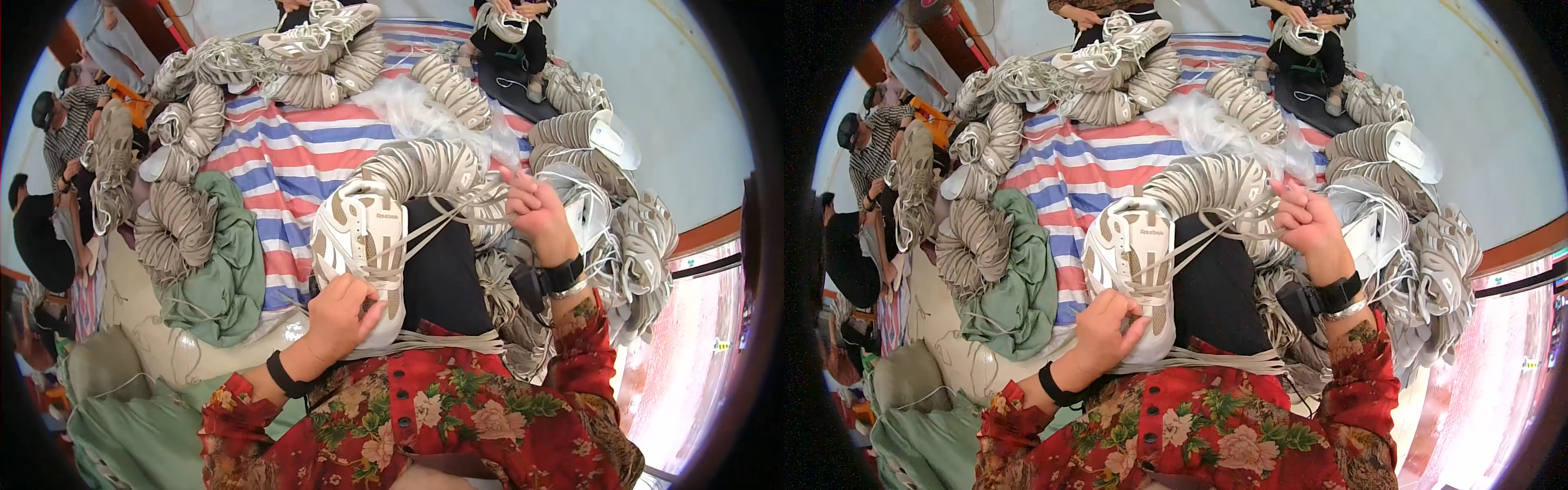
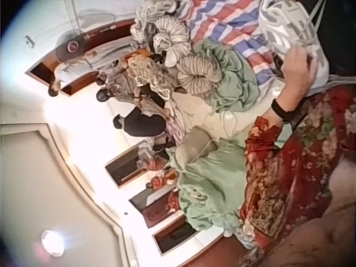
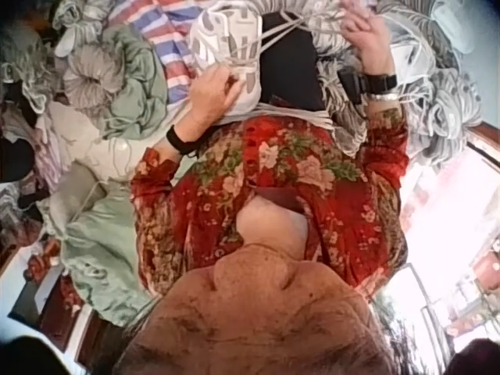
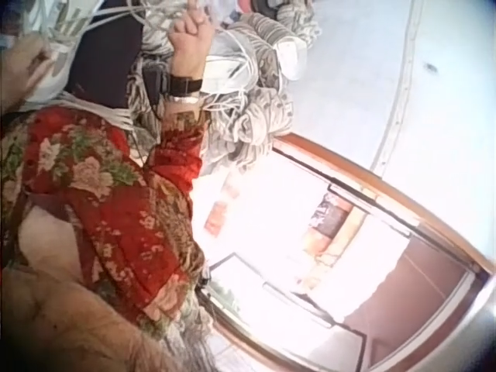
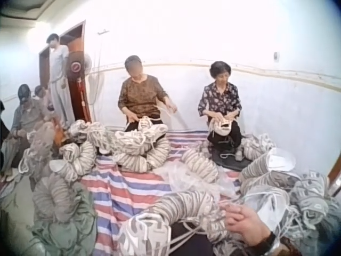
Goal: Thread laces into the eyelets of shoe uppers and tie them.
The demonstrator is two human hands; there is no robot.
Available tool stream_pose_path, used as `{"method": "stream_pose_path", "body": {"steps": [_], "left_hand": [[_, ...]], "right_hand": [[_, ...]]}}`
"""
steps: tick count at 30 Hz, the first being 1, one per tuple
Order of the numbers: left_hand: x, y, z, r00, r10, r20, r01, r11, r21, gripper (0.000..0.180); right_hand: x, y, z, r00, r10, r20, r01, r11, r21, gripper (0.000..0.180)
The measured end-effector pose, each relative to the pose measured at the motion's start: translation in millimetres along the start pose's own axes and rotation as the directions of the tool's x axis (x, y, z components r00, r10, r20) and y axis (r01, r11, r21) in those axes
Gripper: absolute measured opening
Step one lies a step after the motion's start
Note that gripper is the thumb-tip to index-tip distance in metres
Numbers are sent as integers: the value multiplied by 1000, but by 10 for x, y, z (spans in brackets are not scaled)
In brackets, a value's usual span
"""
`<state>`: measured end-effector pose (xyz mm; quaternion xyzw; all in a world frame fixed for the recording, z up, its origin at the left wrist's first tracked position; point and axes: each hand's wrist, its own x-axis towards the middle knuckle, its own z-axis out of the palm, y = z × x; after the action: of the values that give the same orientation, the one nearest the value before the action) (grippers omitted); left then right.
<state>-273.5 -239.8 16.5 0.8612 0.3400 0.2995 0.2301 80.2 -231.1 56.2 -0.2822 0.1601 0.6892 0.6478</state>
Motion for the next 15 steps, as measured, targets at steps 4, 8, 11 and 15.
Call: {"method": "stream_pose_path", "body": {"steps": [4,8,11,15], "left_hand": [[24,-176,-38,994,-100,43,105,980,-166,12],[310,-377,-243,938,-347,8,326,872,-364,10],[599,-391,-285,986,-147,-79,120,954,-276,17],[809,-330,-272,896,-196,398,233,971,-48,18]], "right_hand": [[-244,120,528,870,127,477,285,659,-696,27],[-632,716,1501,821,172,544,554,-15,-832,29],[-598,972,1786,658,99,747,752,-142,-643,29],[-437,1233,1920,424,124,897,905,-70,-419,29]]}}
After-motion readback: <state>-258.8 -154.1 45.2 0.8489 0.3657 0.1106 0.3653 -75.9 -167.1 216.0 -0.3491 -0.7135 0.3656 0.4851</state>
